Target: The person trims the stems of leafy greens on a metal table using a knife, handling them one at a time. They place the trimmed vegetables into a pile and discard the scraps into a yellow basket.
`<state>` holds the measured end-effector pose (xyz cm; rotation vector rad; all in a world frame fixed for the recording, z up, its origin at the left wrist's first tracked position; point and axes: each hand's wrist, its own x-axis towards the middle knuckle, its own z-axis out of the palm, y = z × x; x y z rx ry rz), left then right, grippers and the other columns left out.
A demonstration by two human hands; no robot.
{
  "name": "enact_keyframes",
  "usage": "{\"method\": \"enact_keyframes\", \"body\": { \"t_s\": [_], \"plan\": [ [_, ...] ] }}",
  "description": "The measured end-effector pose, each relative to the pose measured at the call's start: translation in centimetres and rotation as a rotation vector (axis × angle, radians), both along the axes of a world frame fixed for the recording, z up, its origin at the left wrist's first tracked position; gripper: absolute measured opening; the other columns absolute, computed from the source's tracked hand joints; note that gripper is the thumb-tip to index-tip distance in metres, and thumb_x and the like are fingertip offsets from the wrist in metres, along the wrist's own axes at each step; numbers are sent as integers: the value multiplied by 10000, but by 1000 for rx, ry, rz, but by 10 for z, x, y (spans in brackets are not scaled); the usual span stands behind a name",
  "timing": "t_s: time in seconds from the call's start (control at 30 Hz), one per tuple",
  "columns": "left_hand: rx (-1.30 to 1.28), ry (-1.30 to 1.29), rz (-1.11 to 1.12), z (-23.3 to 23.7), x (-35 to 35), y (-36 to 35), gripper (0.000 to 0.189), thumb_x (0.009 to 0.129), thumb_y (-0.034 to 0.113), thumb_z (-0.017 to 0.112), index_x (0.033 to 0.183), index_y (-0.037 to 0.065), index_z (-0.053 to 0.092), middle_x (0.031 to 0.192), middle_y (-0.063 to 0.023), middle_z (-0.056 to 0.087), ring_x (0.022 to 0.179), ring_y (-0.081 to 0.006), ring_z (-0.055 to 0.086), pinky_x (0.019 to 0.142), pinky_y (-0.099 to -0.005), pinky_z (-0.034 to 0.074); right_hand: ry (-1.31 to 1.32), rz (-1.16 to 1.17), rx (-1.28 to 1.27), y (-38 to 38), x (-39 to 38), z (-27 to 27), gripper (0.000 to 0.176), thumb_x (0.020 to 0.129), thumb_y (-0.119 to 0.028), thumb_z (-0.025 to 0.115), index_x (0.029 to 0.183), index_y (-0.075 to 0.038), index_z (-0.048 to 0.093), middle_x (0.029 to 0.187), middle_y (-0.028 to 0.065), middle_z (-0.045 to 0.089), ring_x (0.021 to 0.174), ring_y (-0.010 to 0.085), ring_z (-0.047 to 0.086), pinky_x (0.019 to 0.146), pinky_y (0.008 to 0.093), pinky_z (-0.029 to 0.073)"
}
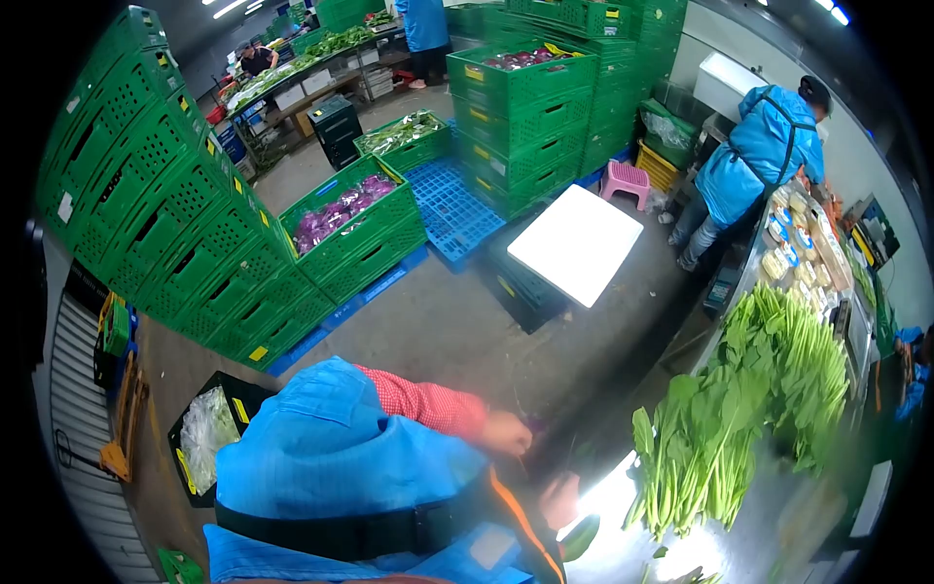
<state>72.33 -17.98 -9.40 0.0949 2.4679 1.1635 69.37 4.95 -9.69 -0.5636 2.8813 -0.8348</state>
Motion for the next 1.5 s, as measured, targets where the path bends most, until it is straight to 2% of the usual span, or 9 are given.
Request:
{"method": "enact_keyframes", "body": {
  "t_s": [0.23, 0.27, 0.37, 0.77, 1.1, 1.2, 1.33, 1.43, 1.5],
  "plan": [
    [-9, -16, -30, -4, -6, 3, 223, 836, 269, 621, 980, 107, 672, 920, -123, 684, 909, -305, 646, 797, -429, 499, -21, -49, 84, 0, -1, -8, 211, 864, -176, 573, 1062, -104, 557, 965, 130, 641, 857, 337, 621, 710, 418, 493],
    [-12, -28, -32, -5, -8, 4, 226, 836, 275, 620, 977, 106, 670, 921, -124, 683, 917, -307, 642, 806, -431, 495, 148, -60, 2, -2, -1, -9, 152, 863, -212, 618, 933, -77, 610, 770, 177, 657, 698, 366, 637, 632, 414, 505],
    [-5, 24, -86, -8, -10, 2, 276, 849, 293, 564, 1011, 87, 648, 917, -155, 668, 848, -314, 643, 743, -420, 495, 168, -53, -43, -1, -1, -11, 145, 859, -213, 618, 923, -83, 607, 744, 171, 648, 680, 362, 632, 616, 422, 497],
    [-11, -20, -135, -10, -15, 3, 349, 900, 371, 547, 1106, 101, 629, 1039, -161, 655, 955, -352, 621, 846, -431, 483, 195, 0, -154, 10, -10, -28, 113, 838, -181, 623, 861, -78, 583, 700, 148, 622, 648, 348, 616, 584, 431, 480],
    [1, -45, -124, 7, -21, 4, 308, 910, 307, 562, 1122, 95, 629, 969, -135, 669, 843, -247, 641, 775, -338, 503, 131, -78, -339, 15, -8, -23, 109, 855, -163, 607, 878, -63, 571, 730, 153, 613, 671, 357, 608, 591, 421, 483],
    [-18, -37, -149, 19, -30, 7, 258, 902, 217, 585, 1113, 75, 633, 939, -129, 667, 791, -233, 627, 758, -312, 503, 197, -198, -531, 20, -7, -28, 124, 864, -163, 615, 910, -48, 603, 740, 172, 612, 669, 348, 613, 592, 378, 486],
    [12, 90, -213, 38, -54, 12, 272, 880, 178, 619, 1119, 48, 626, 901, -115, 663, 796, -211, 632, 748, -304, 510, -61, -630, -762, 41, -6, -31, 145, 914, -154, 580, 925, -9, 586, 659, 25, 564, 490, 60, 497, 451, 240, 403],
    [98, 97, -274, 69, -86, 26, 261, 871, 143, 628, 1116, 52, 628, 904, -119, 658, 817, -199, 639, 745, -293, 511, -520, -967, -1559, 52, -9, 13, 144, 943, -172, 539, 979, -32, 529, 587, -9, 449, 450, 73, 407, 417, 220, 359],
    [112, 244, -366, 85, -114, 37, 256, 839, 76, 642, 1094, 49, 637, 944, -111, 654, 840, -183, 640, 766, -283, 511, -632, -985, -1704, 63, -7, 7, 179, 935, -223, 559, 933, -53, 505, 567, -11, 409, 444, 90, 393, 408, 232, 339]
  ]
}}
